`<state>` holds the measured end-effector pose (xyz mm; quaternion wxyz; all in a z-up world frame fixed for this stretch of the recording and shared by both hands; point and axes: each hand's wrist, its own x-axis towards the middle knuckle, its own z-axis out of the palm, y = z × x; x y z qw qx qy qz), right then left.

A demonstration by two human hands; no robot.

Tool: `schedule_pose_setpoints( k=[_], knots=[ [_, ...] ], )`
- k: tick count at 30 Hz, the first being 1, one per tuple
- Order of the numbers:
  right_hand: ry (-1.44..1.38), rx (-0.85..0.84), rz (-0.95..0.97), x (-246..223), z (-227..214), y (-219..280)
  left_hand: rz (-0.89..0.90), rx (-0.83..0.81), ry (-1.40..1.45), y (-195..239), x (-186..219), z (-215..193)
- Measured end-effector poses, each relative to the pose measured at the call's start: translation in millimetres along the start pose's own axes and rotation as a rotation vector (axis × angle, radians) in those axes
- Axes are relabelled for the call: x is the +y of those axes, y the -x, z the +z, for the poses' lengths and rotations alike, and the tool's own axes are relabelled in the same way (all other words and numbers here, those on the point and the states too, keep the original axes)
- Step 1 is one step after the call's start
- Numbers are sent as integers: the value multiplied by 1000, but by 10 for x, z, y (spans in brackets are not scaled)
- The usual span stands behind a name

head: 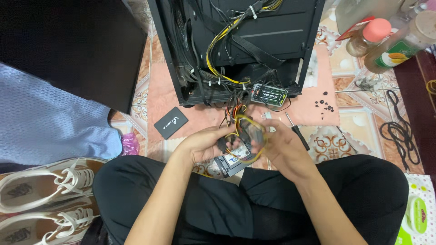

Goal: The person unscrews and removes a component from a mounting bracket, handles various internal power and data cables inside a computer case, and wipes the interior of the case with a cloth.

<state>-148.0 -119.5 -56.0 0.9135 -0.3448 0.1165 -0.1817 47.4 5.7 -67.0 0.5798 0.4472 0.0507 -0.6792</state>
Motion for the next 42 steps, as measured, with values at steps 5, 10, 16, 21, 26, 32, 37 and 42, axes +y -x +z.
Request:
schedule_pose_setpoints(
  k=[5,10,16,21,26,32,37,42],
  knots=[
    [116,86,-25,-101,102,-35,-93,-58,122,119,104,28],
    [338,241,-53,94,-71,-116,-126,-93,222,119,88,18],
    [488,221,-145,129,234,-155,-123,-104,239,162,110,59],
    [519,185,-154,115,324,-142,-84,-81,121,182,121,116],
    [549,139,-163,161,323,-135,-38,-21,69,429,221,316],
    [500,134,-114,196,152,-154,57,-7,-100,387,175,334],
    [334,119,-101,99,350,-161,104,-59,-171,421,190,258],
    [184,61,10,-49,473,-136,138,-206,-181,386,194,98]
  ],
)
